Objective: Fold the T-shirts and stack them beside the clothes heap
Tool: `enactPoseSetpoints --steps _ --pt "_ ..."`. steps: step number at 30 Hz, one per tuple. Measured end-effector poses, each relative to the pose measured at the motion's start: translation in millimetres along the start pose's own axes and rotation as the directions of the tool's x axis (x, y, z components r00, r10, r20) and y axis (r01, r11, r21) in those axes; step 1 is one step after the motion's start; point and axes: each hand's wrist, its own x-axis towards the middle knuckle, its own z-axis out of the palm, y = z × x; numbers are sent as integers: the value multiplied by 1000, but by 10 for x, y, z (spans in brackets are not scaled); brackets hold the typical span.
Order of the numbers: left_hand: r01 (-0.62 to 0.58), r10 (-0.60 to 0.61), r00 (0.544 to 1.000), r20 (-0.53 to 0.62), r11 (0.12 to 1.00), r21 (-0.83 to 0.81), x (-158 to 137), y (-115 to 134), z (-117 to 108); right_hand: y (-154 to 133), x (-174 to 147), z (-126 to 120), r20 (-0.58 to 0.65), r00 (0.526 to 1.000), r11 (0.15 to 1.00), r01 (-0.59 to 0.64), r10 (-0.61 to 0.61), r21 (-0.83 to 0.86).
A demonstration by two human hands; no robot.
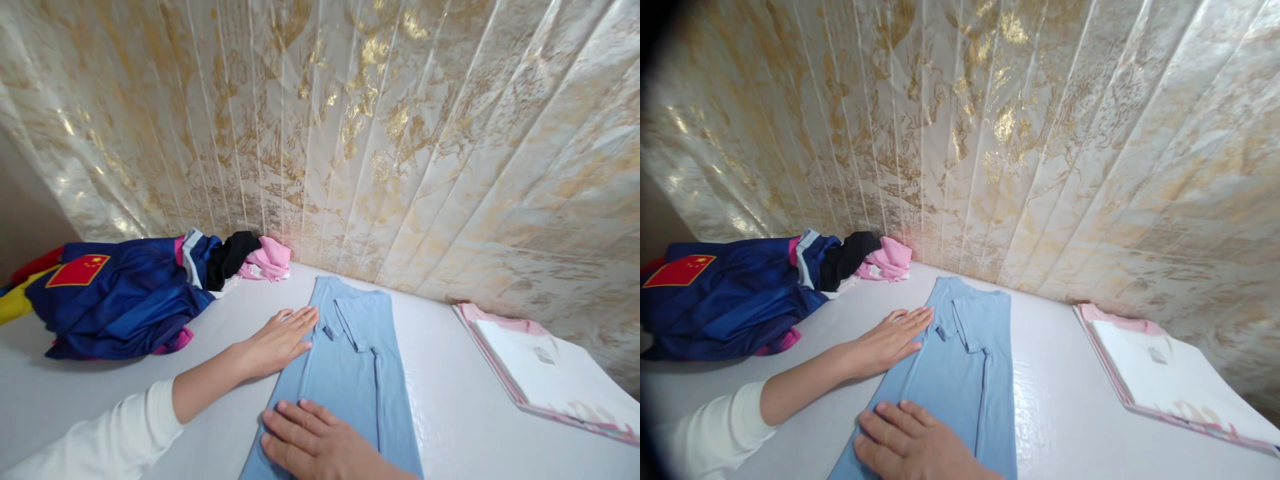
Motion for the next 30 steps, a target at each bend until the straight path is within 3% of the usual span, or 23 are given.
enactPoseSetpoints --steps 3,7,13,20,22,25,27,30 --pt "-17 18 999 -34 1000 8 21 -31 40 -98 8 45 -14 999 999 50 -50 22" --pt "-26 28 998 -52 999 38 35 -55 84 -135 33 -169 47 994 981 91 -100 170" --pt "3 5 996 -84 995 98 25 -29 126 -121 54 -627 164 985 923 -120 63 366" --pt "12 -6 997 -73 997 81 28 -23 121 -204 119 -458 131 988 918 22 -80 397" --pt "20 -15 998 -66 997 75 39 -24 116 -198 101 -505 144 988 899 -13 -56 438" --pt "21 -16 996 -83 998 56 37 -5 95 -147 39 -631 204 976 865 -162 71 476" --pt "8 -4 992 -130 999 32 -7 38 58 -113 4 -668 224 966 851 -227 133 473" --pt "9 -26 965 -261 998 -65 -189 166 -38 -96 -12 -630 230 964 860 -231 137 456"
